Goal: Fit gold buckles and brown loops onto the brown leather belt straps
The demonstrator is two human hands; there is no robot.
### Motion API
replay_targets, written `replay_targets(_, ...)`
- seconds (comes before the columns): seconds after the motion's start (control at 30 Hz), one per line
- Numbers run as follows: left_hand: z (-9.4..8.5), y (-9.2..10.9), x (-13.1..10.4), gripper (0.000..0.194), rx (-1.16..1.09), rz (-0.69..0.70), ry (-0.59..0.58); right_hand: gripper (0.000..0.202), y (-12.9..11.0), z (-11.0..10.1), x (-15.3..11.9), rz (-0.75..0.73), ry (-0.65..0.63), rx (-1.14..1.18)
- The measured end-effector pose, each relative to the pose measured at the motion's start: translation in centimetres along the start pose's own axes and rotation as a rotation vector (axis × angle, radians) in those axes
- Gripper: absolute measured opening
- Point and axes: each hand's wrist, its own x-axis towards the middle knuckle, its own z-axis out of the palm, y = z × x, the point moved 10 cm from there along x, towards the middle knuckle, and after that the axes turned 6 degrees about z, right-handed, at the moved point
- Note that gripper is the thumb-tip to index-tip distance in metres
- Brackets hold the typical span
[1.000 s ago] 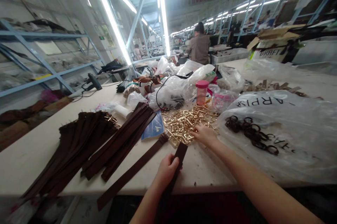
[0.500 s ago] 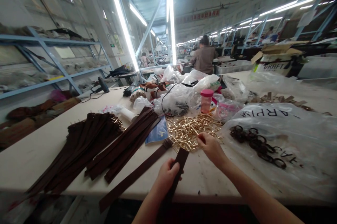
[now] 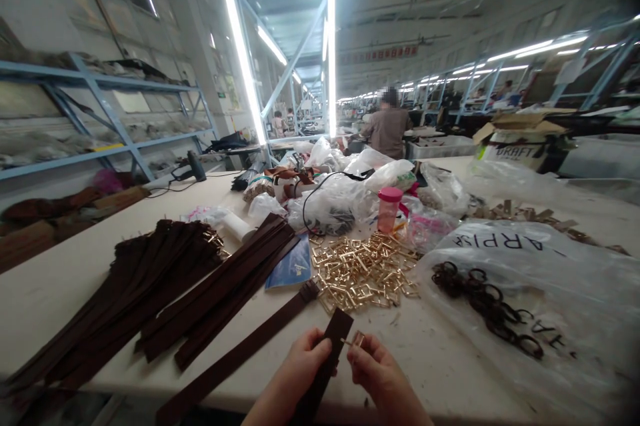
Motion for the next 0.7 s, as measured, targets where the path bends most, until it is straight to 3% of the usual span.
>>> replay_targets(0.13,2.2,-0.6,-0.6,0.030,-0.216,-0.166,-0.121,0.037,-0.4,-0.3,-0.2,-0.023,-0.015,0.088)
replay_targets(0.23,2.0,-0.2,-0.7,0.030,-0.214,-0.164,-0.091,0.039,0.8,-0.9,0.0,0.014,-0.005,0.069)
replay_targets(0.37,1.4,0.5,-0.6,0.025,-0.087,-0.122,-0.069,0.044,1.9,-1.0,0.4,0.045,-0.078,-0.158)
replay_targets(0.57,2.3,0.8,-1.3,0.022,0.010,-0.160,-0.145,0.050,-0.6,-0.6,-0.3,-0.007,-0.105,-0.384)
replay_targets(0.7,2.3,0.8,-1.3,0.020,0.009,-0.162,-0.119,0.053,-1.4,-0.2,-0.7,-0.026,-0.109,-0.360)
